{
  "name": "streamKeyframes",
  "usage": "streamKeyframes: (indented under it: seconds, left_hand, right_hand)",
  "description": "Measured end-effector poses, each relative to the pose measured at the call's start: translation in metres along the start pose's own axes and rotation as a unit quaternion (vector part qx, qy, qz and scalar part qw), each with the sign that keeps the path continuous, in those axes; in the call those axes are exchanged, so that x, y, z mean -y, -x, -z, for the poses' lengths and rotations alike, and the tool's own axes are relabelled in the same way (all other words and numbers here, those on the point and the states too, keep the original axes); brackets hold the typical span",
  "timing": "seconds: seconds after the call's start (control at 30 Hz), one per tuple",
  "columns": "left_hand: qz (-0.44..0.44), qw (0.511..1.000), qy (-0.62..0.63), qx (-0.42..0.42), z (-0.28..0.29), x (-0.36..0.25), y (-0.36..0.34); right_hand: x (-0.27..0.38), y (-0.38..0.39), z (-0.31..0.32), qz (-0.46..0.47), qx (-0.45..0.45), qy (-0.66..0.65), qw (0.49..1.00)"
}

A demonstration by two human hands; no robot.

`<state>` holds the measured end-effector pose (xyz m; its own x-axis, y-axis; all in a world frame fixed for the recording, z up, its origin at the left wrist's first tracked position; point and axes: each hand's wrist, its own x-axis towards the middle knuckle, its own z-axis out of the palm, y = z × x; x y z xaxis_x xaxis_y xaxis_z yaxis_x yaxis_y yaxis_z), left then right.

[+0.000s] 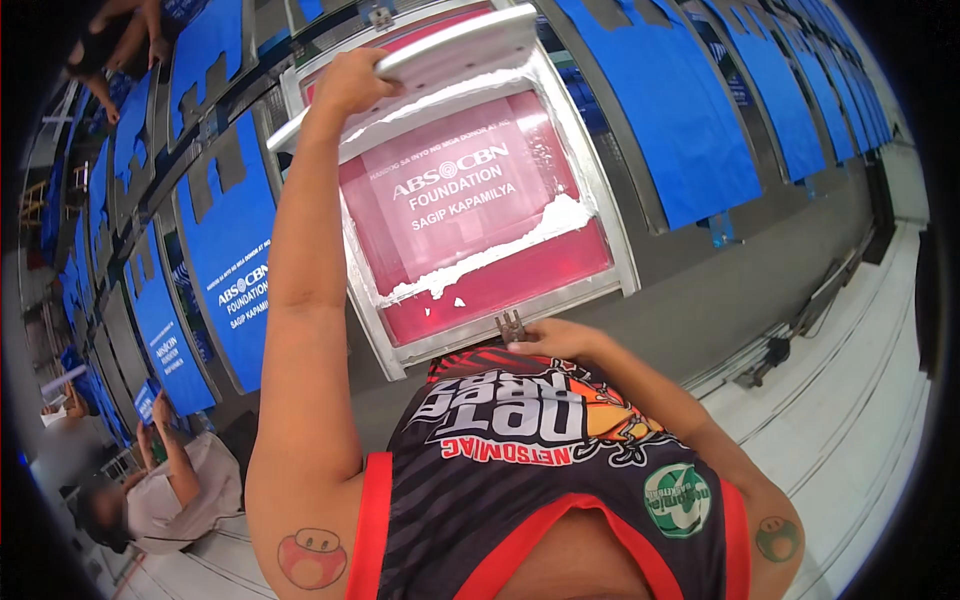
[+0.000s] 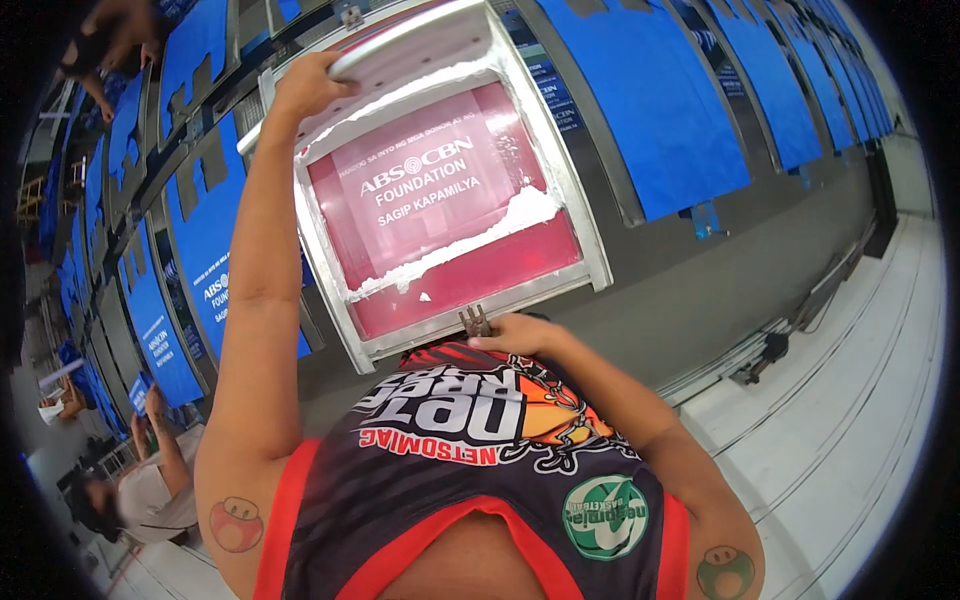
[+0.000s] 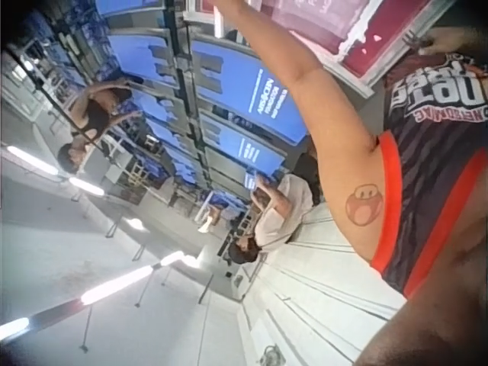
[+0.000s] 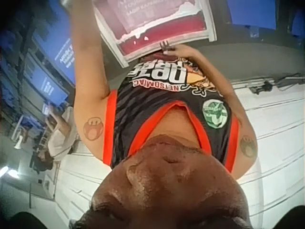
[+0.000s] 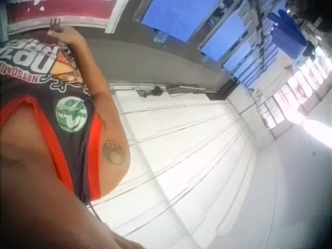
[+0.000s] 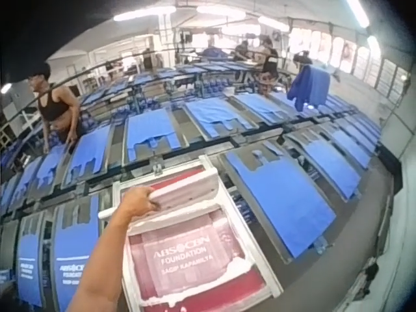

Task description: Manually apply white ink to fabric using a screen printing frame and squeegee.

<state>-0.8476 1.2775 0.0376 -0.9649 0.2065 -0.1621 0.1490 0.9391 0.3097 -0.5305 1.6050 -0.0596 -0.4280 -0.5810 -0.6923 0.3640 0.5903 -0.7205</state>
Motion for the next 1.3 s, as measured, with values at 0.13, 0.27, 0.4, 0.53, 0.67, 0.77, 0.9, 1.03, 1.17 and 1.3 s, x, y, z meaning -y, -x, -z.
streamKeyframes:
  seconds: [0.13,0.27,0.4,0.53,0.67,0.77,0.9,1.03,1.17,1.3]
  left_hand:
    - [0.044,0.998,-0.015,-0.036,-0.032,-0.01,-0.001]
    - [0.02,0.997,-0.048,-0.051,-0.039,0.0,0.005]
    - [0.026,0.994,-0.099,-0.041,-0.028,-0.02,0.016]
    - [0.071,0.988,-0.123,-0.057,-0.065,-0.043,0.057]
    - [0.054,0.989,-0.112,-0.078,-0.102,-0.09,0.141]
    - [0.003,0.983,-0.054,-0.178,-0.157,-0.141,0.23]
    - [-0.004,0.971,-0.036,-0.235,-0.162,-0.169,0.263]
    - [0.008,0.991,-0.033,-0.131,-0.101,-0.119,0.255]
    - [0.127,0.983,-0.052,-0.121,-0.078,-0.046,0.293]
    - [0.256,0.912,0.262,-0.185,-0.146,0.008,0.342]
  right_hand:
    - [0.004,-0.001,-0.012,-0.089,-0.09,-0.029,0.991]
    - [0.038,0.038,-0.02,-0.039,-0.159,-0.126,0.978]
    - [0.048,0.052,-0.022,0.009,-0.175,-0.115,0.978]
    - [0.015,0.021,-0.031,-0.016,-0.184,-0.073,0.98]
    - [0.005,0.014,-0.031,0.002,-0.186,-0.065,0.98]
    - [0.003,0.015,-0.028,0.02,-0.19,-0.082,0.978]
    - [-0.002,0.011,-0.029,0.015,-0.179,-0.073,0.981]
    - [-0.002,0.007,-0.032,0.028,-0.168,-0.081,0.982]
    - [-0.01,0.014,-0.025,0.047,-0.187,-0.116,0.974]
    - [0.0,0.017,-0.021,0.041,-0.097,-0.002,0.994]
